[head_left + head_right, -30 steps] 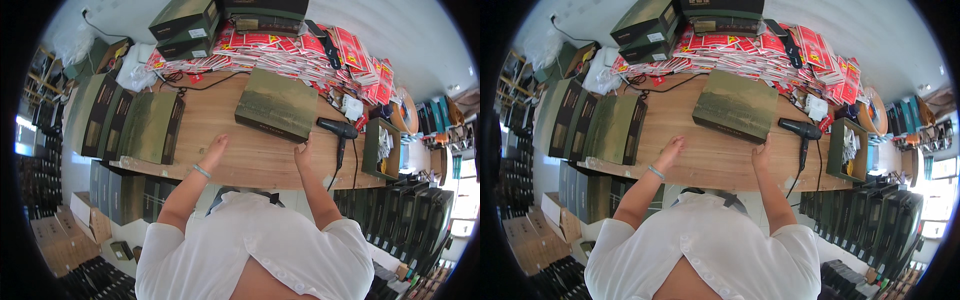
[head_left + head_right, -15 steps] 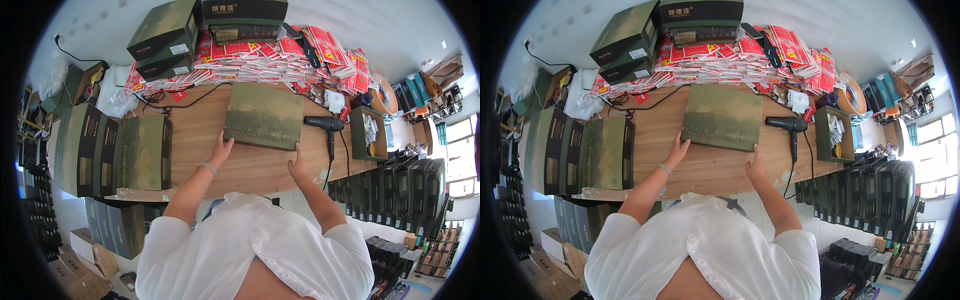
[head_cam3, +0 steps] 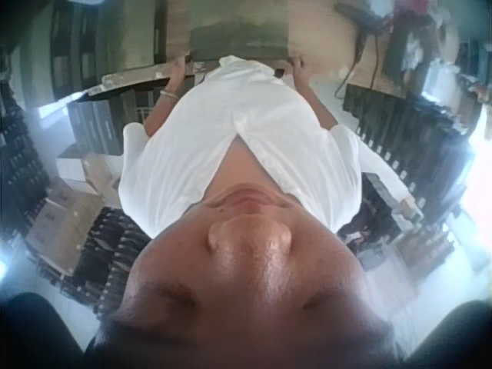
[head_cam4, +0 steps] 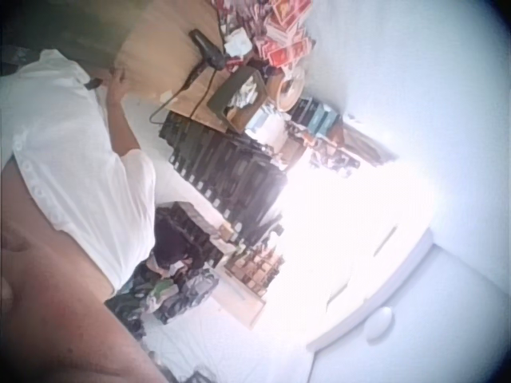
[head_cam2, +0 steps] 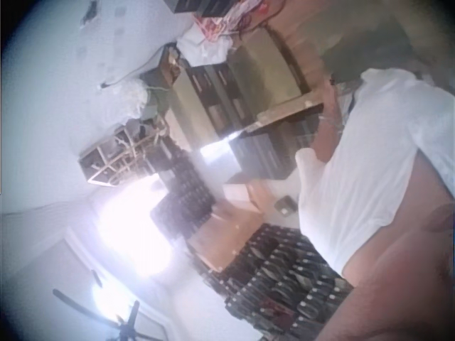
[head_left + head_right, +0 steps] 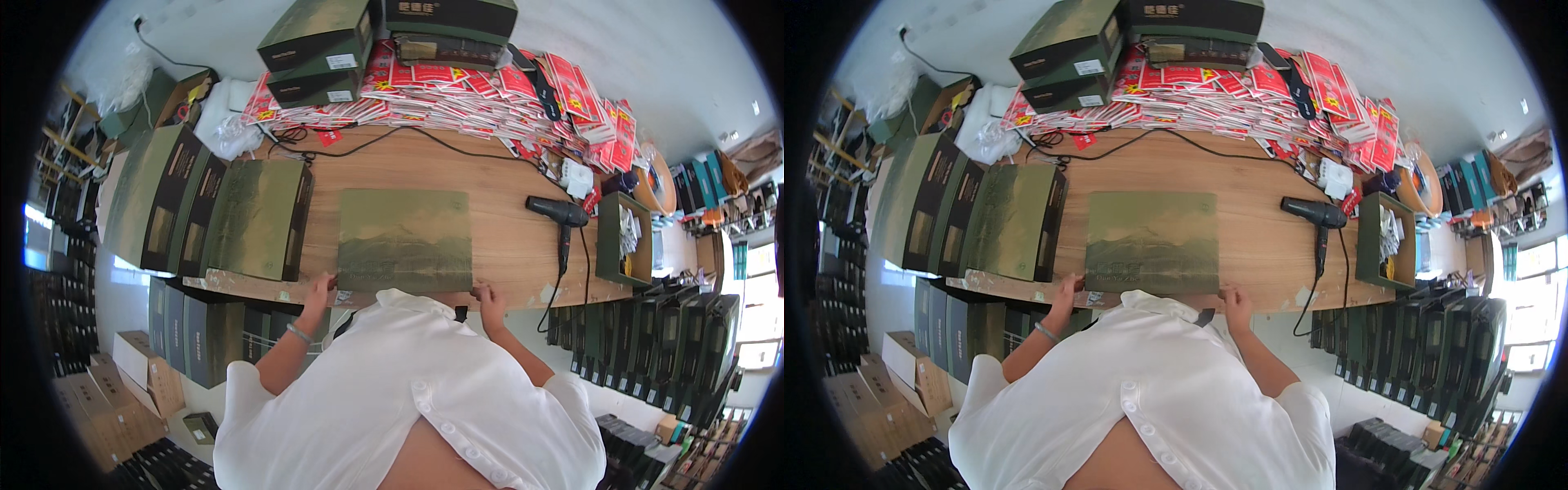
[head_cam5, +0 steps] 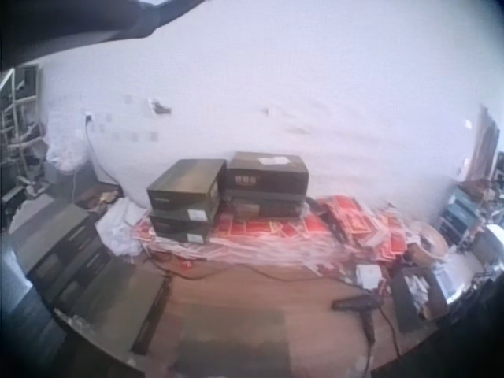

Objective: The person packs shoes into green shoe boxes, places tissue paper and red cards inside, closes the boxes, and uses a heat gun to apply labels. The person then stacks the sealed boxes on the floor.

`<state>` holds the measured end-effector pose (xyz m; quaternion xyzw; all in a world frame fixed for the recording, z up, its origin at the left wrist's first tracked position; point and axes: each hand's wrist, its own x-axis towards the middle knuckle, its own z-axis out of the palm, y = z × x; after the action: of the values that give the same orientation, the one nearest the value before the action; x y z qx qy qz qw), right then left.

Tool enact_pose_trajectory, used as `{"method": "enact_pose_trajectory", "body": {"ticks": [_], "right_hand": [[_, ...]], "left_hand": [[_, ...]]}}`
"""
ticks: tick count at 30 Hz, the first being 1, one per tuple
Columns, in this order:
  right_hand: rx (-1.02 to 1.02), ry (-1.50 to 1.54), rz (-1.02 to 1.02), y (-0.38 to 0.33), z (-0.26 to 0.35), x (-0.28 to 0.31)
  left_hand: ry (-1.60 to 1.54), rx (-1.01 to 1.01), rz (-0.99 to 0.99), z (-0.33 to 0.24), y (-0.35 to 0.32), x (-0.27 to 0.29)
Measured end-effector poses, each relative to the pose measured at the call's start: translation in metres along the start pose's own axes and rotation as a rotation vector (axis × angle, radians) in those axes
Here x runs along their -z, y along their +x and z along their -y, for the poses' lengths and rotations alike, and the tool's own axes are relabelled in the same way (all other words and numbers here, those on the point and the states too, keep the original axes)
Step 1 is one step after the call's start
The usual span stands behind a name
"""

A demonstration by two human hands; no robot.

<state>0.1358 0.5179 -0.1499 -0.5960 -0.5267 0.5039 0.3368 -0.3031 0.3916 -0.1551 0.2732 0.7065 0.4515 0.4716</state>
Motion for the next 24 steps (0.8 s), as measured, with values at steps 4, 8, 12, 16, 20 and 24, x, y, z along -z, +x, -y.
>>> {"method": "enact_pose_trajectory", "body": {"ticks": [4, 8, 12, 16, 20, 24], "right_hand": [[-0.162, -0.091, 0.090, 0.038, 0.009, -0.007], [-0.110, -0.142, 0.301, 0.069, -0.057, -0.013], [-0.455, 0.371, 0.229, 0.076, -0.057, -0.022], [-0.458, 0.464, 0.368, 0.051, -0.004, -0.014], [-0.577, 0.615, 0.543, 0.030, 0.038, -0.010], [-0.627, 0.504, 0.451, 0.012, 0.045, -0.004]], "left_hand": [[0.175, -0.031, -0.034, 0.011, 0.030, 0.008], [0.139, -0.004, 0.080, 0.000, 0.033, -0.035], [-0.299, 0.019, -0.050, 0.039, 0.044, -0.035], [-0.229, 0.189, 0.080, 0.067, 0.068, 0.007], [-0.935, 0.319, 0.687, 0.043, 0.067, 0.059], [-0.667, 0.344, 0.343, -0.060, 0.007, 0.040]]}}
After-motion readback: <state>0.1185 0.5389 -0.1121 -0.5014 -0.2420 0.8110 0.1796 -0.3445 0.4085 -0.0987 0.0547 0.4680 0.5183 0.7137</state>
